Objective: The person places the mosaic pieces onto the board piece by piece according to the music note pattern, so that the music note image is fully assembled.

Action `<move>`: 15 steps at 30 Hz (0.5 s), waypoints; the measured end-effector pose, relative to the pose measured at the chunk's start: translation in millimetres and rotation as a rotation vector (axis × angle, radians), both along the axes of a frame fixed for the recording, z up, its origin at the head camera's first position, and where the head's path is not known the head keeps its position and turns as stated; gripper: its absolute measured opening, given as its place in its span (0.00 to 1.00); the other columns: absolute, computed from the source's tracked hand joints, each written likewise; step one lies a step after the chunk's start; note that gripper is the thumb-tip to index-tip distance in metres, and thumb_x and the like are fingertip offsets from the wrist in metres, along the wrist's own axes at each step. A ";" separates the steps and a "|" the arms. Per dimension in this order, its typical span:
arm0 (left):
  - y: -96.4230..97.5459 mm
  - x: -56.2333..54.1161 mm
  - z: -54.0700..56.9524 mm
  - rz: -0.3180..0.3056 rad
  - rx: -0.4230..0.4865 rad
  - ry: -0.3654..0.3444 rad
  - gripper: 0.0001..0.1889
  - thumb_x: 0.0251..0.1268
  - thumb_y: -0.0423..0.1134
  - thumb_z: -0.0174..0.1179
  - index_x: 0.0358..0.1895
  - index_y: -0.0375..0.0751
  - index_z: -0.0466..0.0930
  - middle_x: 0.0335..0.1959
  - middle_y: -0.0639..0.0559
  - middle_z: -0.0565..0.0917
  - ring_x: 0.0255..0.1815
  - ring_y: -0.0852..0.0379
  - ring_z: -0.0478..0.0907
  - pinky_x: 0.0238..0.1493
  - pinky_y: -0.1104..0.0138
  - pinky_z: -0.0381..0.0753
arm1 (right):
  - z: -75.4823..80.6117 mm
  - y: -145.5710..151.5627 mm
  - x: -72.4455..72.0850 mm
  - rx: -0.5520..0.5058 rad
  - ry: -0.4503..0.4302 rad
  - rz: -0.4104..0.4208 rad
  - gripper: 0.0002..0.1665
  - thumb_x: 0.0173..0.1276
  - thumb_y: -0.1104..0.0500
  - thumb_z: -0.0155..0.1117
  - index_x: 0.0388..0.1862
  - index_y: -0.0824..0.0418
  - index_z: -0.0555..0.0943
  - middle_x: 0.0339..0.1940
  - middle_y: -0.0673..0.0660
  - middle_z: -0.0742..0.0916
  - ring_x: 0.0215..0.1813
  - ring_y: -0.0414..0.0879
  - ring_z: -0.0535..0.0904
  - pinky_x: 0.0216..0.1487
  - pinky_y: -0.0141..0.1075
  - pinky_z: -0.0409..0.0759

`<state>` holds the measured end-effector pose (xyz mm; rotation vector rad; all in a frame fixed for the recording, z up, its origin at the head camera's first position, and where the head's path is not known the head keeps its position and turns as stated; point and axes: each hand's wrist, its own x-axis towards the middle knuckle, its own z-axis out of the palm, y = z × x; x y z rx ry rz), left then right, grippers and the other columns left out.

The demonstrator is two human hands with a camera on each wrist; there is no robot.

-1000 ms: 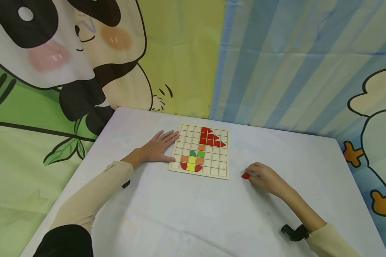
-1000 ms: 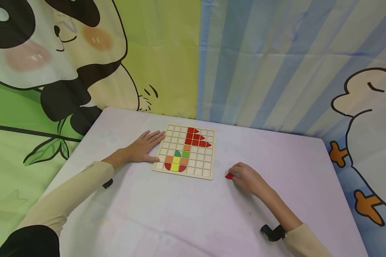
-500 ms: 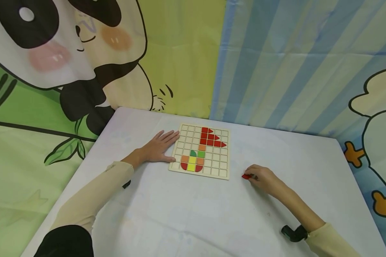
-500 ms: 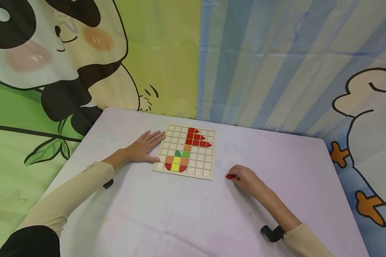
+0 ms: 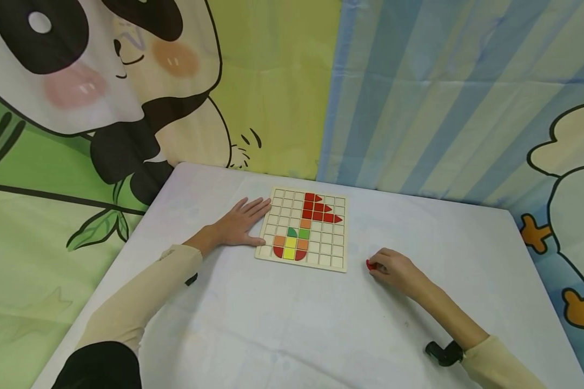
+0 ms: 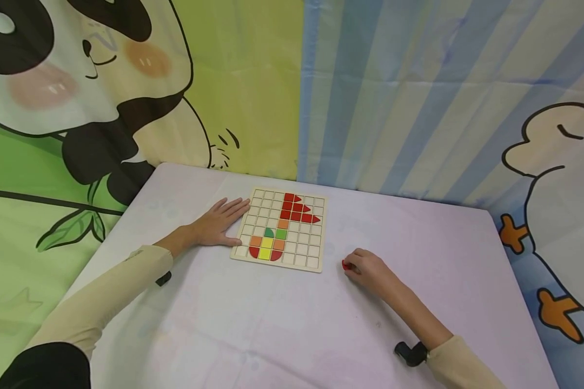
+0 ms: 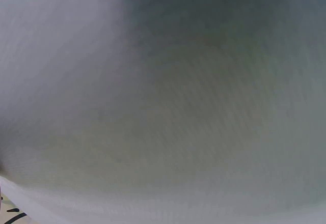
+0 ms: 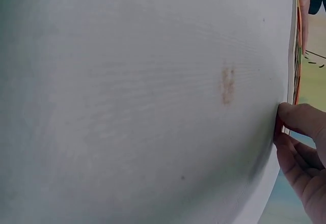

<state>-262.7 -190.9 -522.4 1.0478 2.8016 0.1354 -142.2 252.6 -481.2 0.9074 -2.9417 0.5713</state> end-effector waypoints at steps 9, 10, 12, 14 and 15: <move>-0.6 2.3 0.5 0.000 0.006 0.000 0.56 0.56 0.78 0.46 0.79 0.51 0.35 0.82 0.54 0.39 0.82 0.50 0.36 0.78 0.46 0.36 | -2.3 -2.3 2.8 0.002 0.042 -0.041 0.11 0.53 0.62 0.75 0.36 0.61 0.85 0.34 0.51 0.85 0.33 0.38 0.79 0.35 0.31 0.82; -0.3 2.2 0.4 0.002 0.005 0.001 0.56 0.56 0.78 0.46 0.79 0.51 0.35 0.82 0.54 0.39 0.82 0.51 0.36 0.78 0.46 0.36 | -1.9 -2.3 2.7 -0.010 0.042 -0.044 0.11 0.53 0.63 0.74 0.37 0.62 0.85 0.34 0.51 0.86 0.33 0.39 0.79 0.35 0.31 0.82; 0.3 1.9 0.2 0.004 0.004 0.000 0.56 0.56 0.78 0.45 0.79 0.51 0.35 0.82 0.54 0.39 0.82 0.51 0.36 0.79 0.46 0.36 | -0.2 -2.4 2.0 -0.036 0.047 -0.045 0.12 0.53 0.64 0.75 0.37 0.63 0.85 0.34 0.52 0.86 0.34 0.39 0.80 0.35 0.31 0.82; 0.8 1.3 0.1 0.005 0.005 -0.004 0.56 0.56 0.78 0.45 0.79 0.51 0.35 0.82 0.55 0.39 0.82 0.51 0.36 0.79 0.46 0.35 | 2.8 -3.6 0.6 -0.059 0.049 -0.043 0.11 0.52 0.64 0.74 0.37 0.63 0.85 0.34 0.52 0.86 0.33 0.39 0.80 0.34 0.30 0.81; 0.9 1.0 0.2 0.004 0.003 -0.002 0.56 0.56 0.79 0.45 0.79 0.51 0.35 0.82 0.54 0.39 0.82 0.51 0.36 0.79 0.46 0.35 | 4.7 -4.8 -0.4 -0.072 0.047 -0.044 0.11 0.52 0.65 0.74 0.37 0.63 0.85 0.34 0.53 0.86 0.33 0.39 0.80 0.34 0.30 0.82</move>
